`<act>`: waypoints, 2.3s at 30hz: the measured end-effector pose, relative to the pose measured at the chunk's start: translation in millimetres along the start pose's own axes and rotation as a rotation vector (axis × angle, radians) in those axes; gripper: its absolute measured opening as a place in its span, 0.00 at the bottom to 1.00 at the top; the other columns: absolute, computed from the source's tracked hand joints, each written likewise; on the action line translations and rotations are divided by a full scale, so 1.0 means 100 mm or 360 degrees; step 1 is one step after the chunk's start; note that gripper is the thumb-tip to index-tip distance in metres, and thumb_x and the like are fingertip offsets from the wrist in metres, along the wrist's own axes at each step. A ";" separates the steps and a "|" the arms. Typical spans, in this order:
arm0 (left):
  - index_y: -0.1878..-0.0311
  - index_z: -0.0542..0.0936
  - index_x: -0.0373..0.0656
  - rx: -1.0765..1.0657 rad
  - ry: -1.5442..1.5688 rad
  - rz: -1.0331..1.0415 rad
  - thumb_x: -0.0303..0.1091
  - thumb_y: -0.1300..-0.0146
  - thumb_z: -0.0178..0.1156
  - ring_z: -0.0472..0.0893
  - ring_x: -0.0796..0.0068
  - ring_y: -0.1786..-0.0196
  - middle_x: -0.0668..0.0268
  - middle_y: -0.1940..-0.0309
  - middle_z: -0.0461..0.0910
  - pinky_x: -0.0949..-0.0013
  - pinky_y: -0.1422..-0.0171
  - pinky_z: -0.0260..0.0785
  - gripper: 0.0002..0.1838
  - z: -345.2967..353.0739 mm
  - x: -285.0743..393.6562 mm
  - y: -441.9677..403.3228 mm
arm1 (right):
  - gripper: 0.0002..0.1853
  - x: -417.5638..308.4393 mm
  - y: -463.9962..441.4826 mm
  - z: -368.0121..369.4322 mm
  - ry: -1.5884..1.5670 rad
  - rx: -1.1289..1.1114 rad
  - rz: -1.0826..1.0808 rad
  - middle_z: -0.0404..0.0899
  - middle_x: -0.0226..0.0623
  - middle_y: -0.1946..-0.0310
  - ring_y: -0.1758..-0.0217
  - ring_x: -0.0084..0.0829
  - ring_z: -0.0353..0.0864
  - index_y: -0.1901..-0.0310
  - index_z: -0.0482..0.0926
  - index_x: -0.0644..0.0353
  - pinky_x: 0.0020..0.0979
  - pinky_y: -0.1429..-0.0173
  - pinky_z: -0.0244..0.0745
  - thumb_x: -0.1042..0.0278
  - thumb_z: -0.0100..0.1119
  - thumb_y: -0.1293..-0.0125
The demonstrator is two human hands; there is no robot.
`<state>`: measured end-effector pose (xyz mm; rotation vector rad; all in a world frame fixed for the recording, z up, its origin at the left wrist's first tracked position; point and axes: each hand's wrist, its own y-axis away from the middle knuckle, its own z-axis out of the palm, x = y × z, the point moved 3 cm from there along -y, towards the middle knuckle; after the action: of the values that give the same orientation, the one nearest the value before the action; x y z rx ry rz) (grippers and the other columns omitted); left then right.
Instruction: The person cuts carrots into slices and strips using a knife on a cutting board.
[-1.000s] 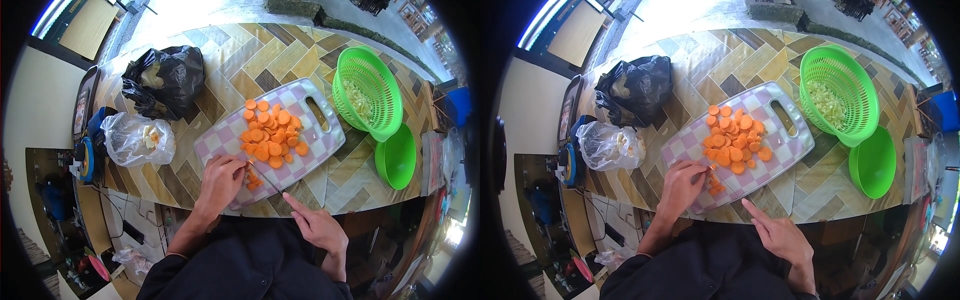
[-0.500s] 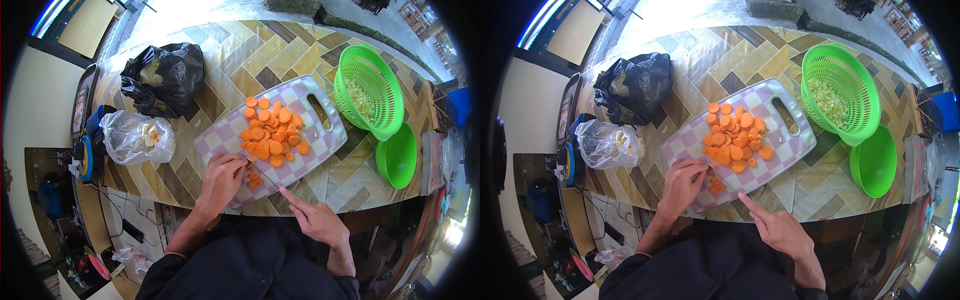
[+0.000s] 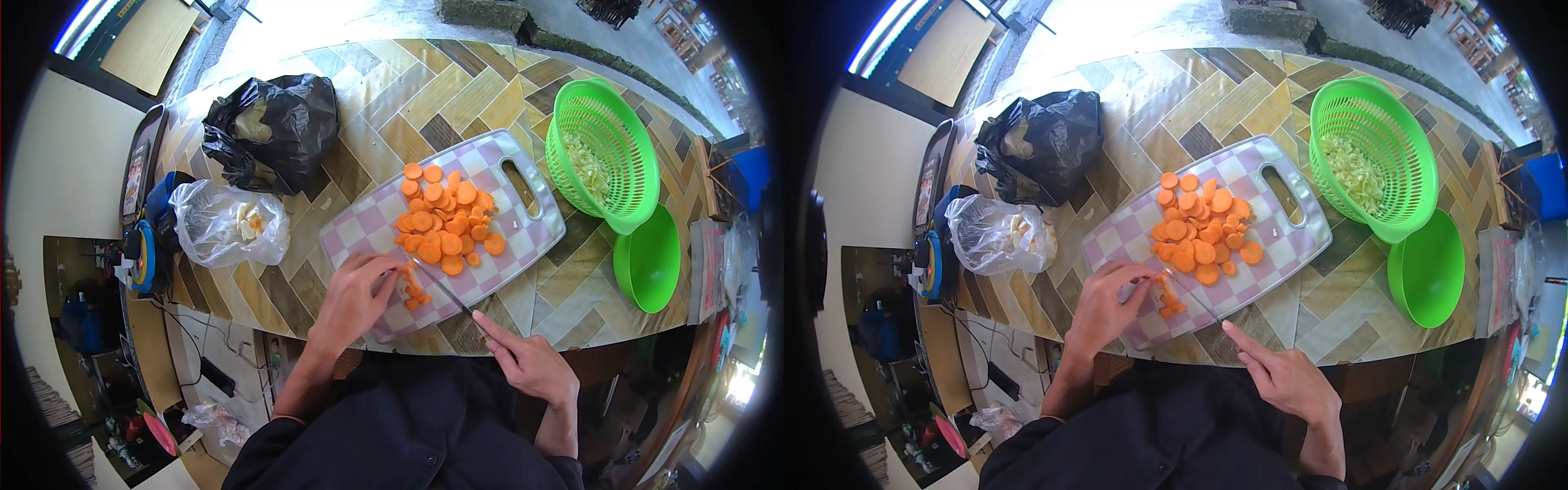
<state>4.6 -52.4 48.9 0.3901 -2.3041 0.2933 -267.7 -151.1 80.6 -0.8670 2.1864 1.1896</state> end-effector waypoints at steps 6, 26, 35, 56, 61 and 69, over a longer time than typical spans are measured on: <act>0.49 0.88 0.39 0.0168 0.0024 -0.0211 0.23 0.34 0.70 0.89 0.61 0.57 0.58 0.58 0.88 0.63 0.51 0.81 0.10 -0.22 0.01 0.02 | 0.32 0.10 0.01 0.04 -0.0152 0.0117 0.0055 0.80 0.48 0.80 0.79 0.53 0.79 0.18 0.64 0.30 0.48 0.66 0.77 0.64 0.55 0.20; 0.50 0.88 0.37 0.0015 0.0145 -0.0015 0.22 0.36 0.71 0.90 0.59 0.56 0.58 0.56 0.89 0.64 0.50 0.82 0.11 0.05 0.14 0.02 | 0.31 0.08 0.13 0.10 -0.0079 0.0161 -0.0029 0.76 0.49 0.82 0.80 0.53 0.77 0.19 0.67 0.32 0.49 0.69 0.76 0.64 0.57 0.21; 0.53 0.86 0.39 0.0038 -0.0019 0.0149 0.23 0.37 0.71 0.86 0.54 0.56 0.59 0.61 0.87 0.56 0.51 0.80 0.10 0.29 0.07 0.05 | 0.30 0.08 0.16 0.13 -0.0051 0.0113 -0.0004 0.77 0.50 0.82 0.79 0.54 0.79 0.20 0.68 0.30 0.48 0.68 0.78 0.63 0.56 0.21; 0.59 0.80 0.39 0.0021 -0.0078 -0.0025 0.21 0.38 0.72 0.89 0.58 0.61 0.59 0.64 0.87 0.61 0.55 0.80 0.09 0.31 0.12 0.02 | 0.30 -0.02 0.10 0.11 0.0138 0.0106 -0.0004 0.80 0.50 0.81 0.76 0.57 0.82 0.20 0.66 0.25 0.53 0.66 0.81 0.61 0.55 0.20; 0.56 0.82 0.40 0.0000 0.0070 0.0050 0.23 0.35 0.71 0.88 0.61 0.57 0.62 0.61 0.88 0.61 0.54 0.79 0.07 0.21 0.12 -0.01 | 0.30 0.12 0.18 0.06 0.0045 0.0101 -0.0056 0.78 0.49 0.81 0.79 0.55 0.79 0.21 0.69 0.28 0.48 0.68 0.78 0.62 0.57 0.21; 0.45 0.84 0.40 -0.0002 -0.0177 0.0102 0.34 0.36 0.76 0.84 0.56 0.44 0.59 0.47 0.85 0.60 0.38 0.77 0.19 0.00 0.12 -0.03 | 0.31 0.20 0.25 0.03 -0.0198 0.0215 -0.0029 0.77 0.50 0.80 0.78 0.53 0.79 0.19 0.67 0.31 0.47 0.65 0.77 0.65 0.56 0.21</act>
<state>-2.0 -57.6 58.3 0.3402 -2.4290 0.3087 -299.2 -143.8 78.7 -0.7353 2.1264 1.0451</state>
